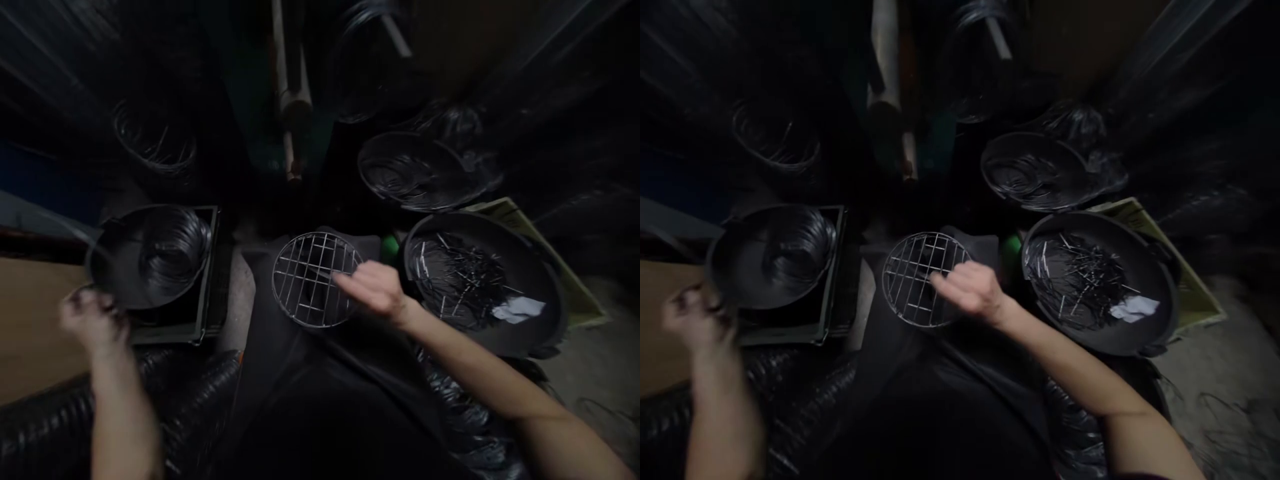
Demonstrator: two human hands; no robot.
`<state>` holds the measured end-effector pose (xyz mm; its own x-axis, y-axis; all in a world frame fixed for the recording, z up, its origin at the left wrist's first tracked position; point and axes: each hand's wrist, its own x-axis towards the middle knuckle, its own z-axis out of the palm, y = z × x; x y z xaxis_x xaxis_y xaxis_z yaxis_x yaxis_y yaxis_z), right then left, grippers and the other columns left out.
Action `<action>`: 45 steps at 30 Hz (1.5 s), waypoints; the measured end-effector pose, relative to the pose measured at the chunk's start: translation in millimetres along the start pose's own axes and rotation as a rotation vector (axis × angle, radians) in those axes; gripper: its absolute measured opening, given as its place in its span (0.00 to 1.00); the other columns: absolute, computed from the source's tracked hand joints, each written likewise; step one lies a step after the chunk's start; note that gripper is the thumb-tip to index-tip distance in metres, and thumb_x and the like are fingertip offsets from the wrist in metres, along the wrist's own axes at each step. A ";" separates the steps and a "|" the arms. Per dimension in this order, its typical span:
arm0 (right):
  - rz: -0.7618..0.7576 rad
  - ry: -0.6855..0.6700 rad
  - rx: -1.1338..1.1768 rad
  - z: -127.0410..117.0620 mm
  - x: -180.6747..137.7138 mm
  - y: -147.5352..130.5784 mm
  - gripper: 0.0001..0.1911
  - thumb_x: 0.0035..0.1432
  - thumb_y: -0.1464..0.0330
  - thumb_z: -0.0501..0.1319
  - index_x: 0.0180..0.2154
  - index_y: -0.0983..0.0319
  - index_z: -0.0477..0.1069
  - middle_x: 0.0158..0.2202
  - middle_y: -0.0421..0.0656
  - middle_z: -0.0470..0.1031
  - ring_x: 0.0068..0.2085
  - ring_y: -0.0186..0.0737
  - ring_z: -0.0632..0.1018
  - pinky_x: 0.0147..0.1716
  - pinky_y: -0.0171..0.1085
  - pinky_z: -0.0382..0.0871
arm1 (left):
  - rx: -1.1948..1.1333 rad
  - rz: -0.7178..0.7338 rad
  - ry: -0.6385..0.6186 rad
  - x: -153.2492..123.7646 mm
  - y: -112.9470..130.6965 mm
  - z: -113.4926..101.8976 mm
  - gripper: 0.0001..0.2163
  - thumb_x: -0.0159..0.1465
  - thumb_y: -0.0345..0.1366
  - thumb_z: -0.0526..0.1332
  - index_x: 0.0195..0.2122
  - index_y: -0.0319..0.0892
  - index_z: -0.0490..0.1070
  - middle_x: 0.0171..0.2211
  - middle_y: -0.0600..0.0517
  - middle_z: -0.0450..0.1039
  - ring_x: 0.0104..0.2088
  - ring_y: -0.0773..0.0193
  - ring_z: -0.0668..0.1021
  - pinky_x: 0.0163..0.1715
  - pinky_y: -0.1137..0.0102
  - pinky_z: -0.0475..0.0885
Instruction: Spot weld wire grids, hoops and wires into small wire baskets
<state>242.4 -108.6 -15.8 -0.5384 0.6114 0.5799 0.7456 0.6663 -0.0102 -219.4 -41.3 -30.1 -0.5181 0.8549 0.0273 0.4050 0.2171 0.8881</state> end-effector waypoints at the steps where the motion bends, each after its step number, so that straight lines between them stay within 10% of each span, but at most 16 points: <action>1: -0.077 0.007 0.006 2.4 2.9 -23.2 0.11 0.66 0.71 0.55 0.40 0.59 0.76 0.18 0.35 0.65 0.22 0.31 0.65 0.25 0.34 0.60 | -0.088 -0.003 0.036 0.1 -5.2 8.3 0.10 0.61 0.55 0.59 0.40 0.61 0.70 0.22 0.66 0.64 0.20 0.74 0.62 0.18 0.80 0.61; 10: 0.028 -0.088 0.190 14.3 -28.9 -81.0 0.08 0.63 0.71 0.59 0.43 0.61 0.75 0.29 0.41 0.74 0.30 0.34 0.71 0.29 0.36 0.63 | -0.220 0.332 -0.726 -33.5 29.2 194.0 0.17 0.62 0.51 0.60 0.41 0.43 0.75 0.25 0.55 0.71 0.21 0.71 0.69 0.24 0.73 0.65; 14: 0.641 0.093 0.235 -1.4 -62.6 -76.3 0.09 0.63 0.66 0.58 0.41 0.58 0.76 0.36 0.44 0.76 0.36 0.38 0.76 0.36 0.38 0.71 | -0.082 0.491 -1.002 -36.9 37.5 235.2 0.17 0.65 0.49 0.58 0.43 0.42 0.78 0.38 0.49 0.80 0.39 0.60 0.80 0.44 0.68 0.73; 17: 1.266 0.125 0.363 0.3 -83.3 -63.4 0.17 0.65 0.58 0.54 0.48 0.58 0.73 0.36 0.43 0.76 0.33 0.38 0.77 0.34 0.40 0.73 | -0.033 0.467 -1.169 -32.6 35.9 245.2 0.18 0.64 0.49 0.59 0.47 0.43 0.79 0.47 0.48 0.80 0.50 0.54 0.79 0.54 0.65 0.70; 20: 1.471 -0.049 0.605 15.6 -94.6 -51.6 0.30 0.64 0.50 0.51 0.58 0.61 0.67 0.29 0.40 0.75 0.26 0.37 0.76 0.28 0.39 0.73 | -0.007 0.411 -1.256 -26.3 34.1 246.2 0.19 0.62 0.50 0.63 0.48 0.43 0.79 0.49 0.48 0.79 0.51 0.53 0.79 0.55 0.64 0.71; 25: 1.464 -0.149 0.611 33.6 -92.7 -51.0 0.33 0.63 0.50 0.50 0.63 0.61 0.63 0.28 0.41 0.77 0.25 0.38 0.76 0.29 0.40 0.75 | 0.048 0.504 -1.292 -20.4 30.2 247.6 0.20 0.63 0.49 0.62 0.52 0.45 0.76 0.53 0.50 0.77 0.54 0.52 0.78 0.57 0.62 0.70; 31: 1.343 -0.192 0.365 34.0 -91.3 -62.2 0.30 0.63 0.58 0.51 0.63 0.61 0.64 0.52 0.49 0.77 0.47 0.46 0.80 0.47 0.46 0.76 | 0.024 0.558 -1.180 -30.1 17.5 252.6 0.21 0.65 0.52 0.60 0.54 0.48 0.75 0.53 0.51 0.77 0.54 0.54 0.78 0.58 0.63 0.70; 36: 1.314 -0.371 0.261 38.9 -99.1 -61.1 0.30 0.64 0.59 0.50 0.65 0.58 0.61 0.44 0.48 0.81 0.34 0.47 0.82 0.39 0.45 0.77 | -0.100 0.455 -1.053 -41.4 5.8 255.9 0.21 0.64 0.52 0.61 0.51 0.45 0.78 0.49 0.50 0.79 0.51 0.57 0.80 0.54 0.67 0.72; 45: 1.263 -0.258 0.199 29.8 -101.8 -98.8 0.30 0.61 0.54 0.54 0.57 0.66 0.69 0.47 0.55 0.77 0.44 0.50 0.79 0.48 0.51 0.74 | -0.002 0.306 -0.924 -47.6 -12.5 266.6 0.14 0.66 0.46 0.60 0.42 0.43 0.79 0.44 0.55 0.80 0.52 0.55 0.78 0.54 0.58 0.70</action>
<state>211.8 -224.0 -98.1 0.4114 0.9069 -0.0908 0.7300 -0.3875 -0.5630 1.0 41.0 -164.8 0.4051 0.9073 -0.1127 0.4222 -0.0763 0.9033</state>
